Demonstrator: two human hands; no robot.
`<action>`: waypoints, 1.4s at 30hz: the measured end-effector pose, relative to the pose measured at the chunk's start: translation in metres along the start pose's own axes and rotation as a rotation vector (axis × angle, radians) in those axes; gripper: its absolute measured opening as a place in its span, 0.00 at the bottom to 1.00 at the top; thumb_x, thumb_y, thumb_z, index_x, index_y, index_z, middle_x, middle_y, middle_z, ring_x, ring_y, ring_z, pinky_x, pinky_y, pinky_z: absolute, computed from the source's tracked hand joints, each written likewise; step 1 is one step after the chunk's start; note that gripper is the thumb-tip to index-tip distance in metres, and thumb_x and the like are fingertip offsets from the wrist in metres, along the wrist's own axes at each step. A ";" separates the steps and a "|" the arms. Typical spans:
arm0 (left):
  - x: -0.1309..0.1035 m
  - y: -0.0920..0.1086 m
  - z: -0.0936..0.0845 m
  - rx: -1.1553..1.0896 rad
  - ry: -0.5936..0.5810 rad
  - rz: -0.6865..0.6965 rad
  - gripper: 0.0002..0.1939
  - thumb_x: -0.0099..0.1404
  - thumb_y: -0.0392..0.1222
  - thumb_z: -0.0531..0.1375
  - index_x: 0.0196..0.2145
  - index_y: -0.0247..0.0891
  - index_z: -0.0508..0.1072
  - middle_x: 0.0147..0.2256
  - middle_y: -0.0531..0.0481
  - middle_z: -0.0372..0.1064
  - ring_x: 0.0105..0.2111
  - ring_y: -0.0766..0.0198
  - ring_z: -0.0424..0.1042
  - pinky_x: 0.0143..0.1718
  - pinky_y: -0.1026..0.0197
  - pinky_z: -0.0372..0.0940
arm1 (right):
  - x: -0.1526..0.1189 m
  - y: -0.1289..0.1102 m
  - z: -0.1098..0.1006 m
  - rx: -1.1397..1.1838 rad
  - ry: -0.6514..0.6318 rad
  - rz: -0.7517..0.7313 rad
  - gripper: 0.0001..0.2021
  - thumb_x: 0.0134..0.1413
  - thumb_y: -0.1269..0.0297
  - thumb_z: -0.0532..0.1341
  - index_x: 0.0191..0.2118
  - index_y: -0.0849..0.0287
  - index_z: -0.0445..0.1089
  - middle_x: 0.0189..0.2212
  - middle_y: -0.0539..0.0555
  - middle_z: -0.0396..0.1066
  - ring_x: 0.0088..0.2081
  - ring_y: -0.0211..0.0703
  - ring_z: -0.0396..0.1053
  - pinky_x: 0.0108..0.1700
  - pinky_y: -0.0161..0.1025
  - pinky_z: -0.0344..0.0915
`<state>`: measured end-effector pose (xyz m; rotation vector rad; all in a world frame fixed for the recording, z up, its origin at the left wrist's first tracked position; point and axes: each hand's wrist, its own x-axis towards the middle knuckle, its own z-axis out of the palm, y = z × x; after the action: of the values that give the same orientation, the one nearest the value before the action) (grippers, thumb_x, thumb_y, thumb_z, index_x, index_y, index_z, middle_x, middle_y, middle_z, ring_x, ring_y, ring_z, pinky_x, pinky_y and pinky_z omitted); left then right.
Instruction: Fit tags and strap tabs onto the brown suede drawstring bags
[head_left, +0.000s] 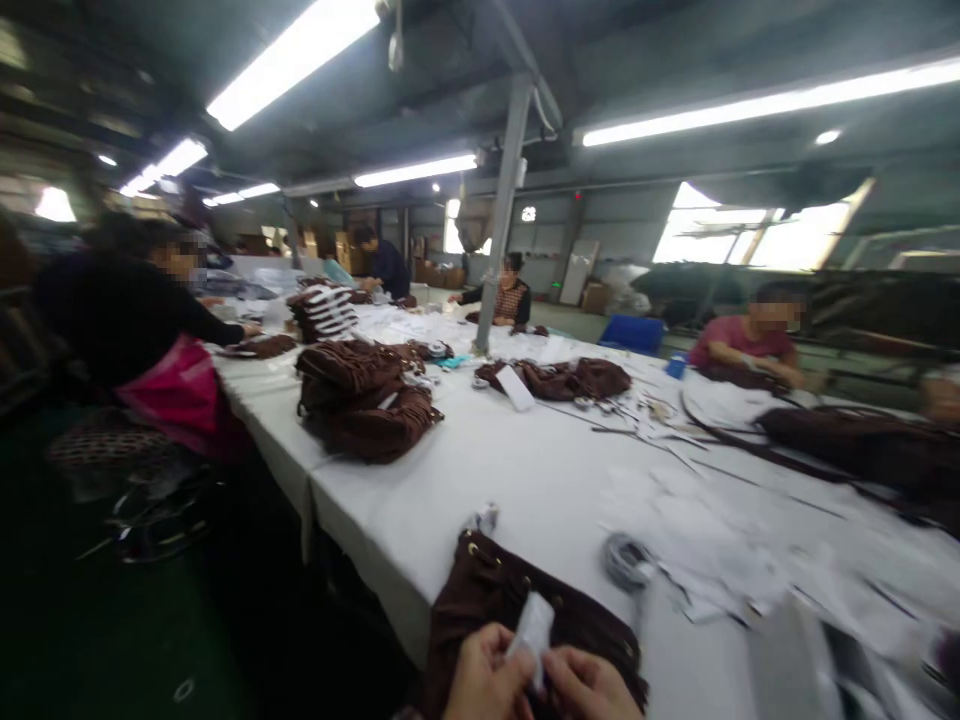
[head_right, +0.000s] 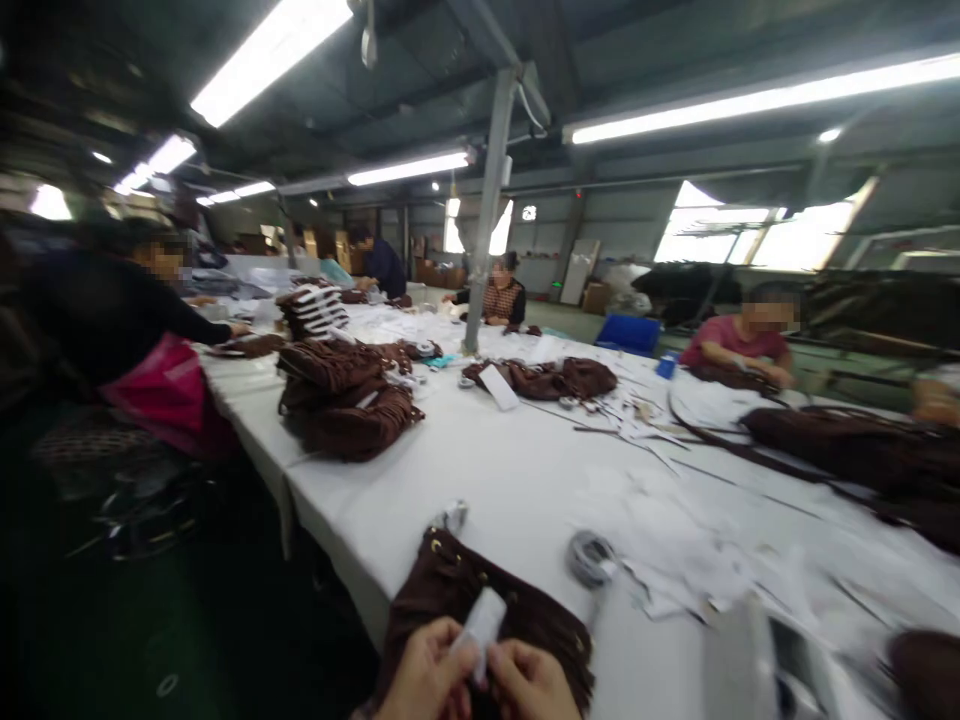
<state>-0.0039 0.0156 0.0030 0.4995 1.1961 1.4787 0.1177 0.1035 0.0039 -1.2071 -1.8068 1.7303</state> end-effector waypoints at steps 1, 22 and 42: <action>-0.001 0.000 0.002 -0.008 0.021 0.012 0.20 0.52 0.54 0.65 0.28 0.34 0.67 0.18 0.53 0.68 0.11 0.75 0.58 0.11 0.71 0.47 | -0.008 0.000 0.000 0.096 -0.032 0.036 0.28 0.33 0.35 0.62 0.19 0.60 0.66 0.14 0.48 0.59 0.15 0.30 0.51 0.18 0.32 0.49; -0.006 -0.003 -0.001 -0.022 0.008 -0.033 0.22 0.51 0.58 0.65 0.30 0.33 0.69 0.24 0.51 0.71 0.11 0.77 0.58 0.09 0.74 0.49 | -0.034 -0.021 0.035 0.232 0.325 -0.022 0.27 0.41 0.37 0.60 0.25 0.63 0.71 0.17 0.49 0.64 0.19 0.33 0.55 0.21 0.33 0.53; 0.000 0.000 -0.011 -0.326 -0.105 -0.484 0.19 0.52 0.51 0.67 0.20 0.31 0.70 0.12 0.55 0.61 0.09 0.77 0.55 0.09 0.75 0.49 | -0.026 -0.022 0.043 0.375 0.109 0.007 0.29 0.41 0.34 0.59 0.20 0.61 0.64 0.13 0.46 0.58 0.16 0.30 0.51 0.18 0.30 0.46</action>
<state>-0.0129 0.0117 -0.0012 0.0552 0.8894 1.1777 0.0929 0.0595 0.0238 -1.1234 -1.3405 1.8619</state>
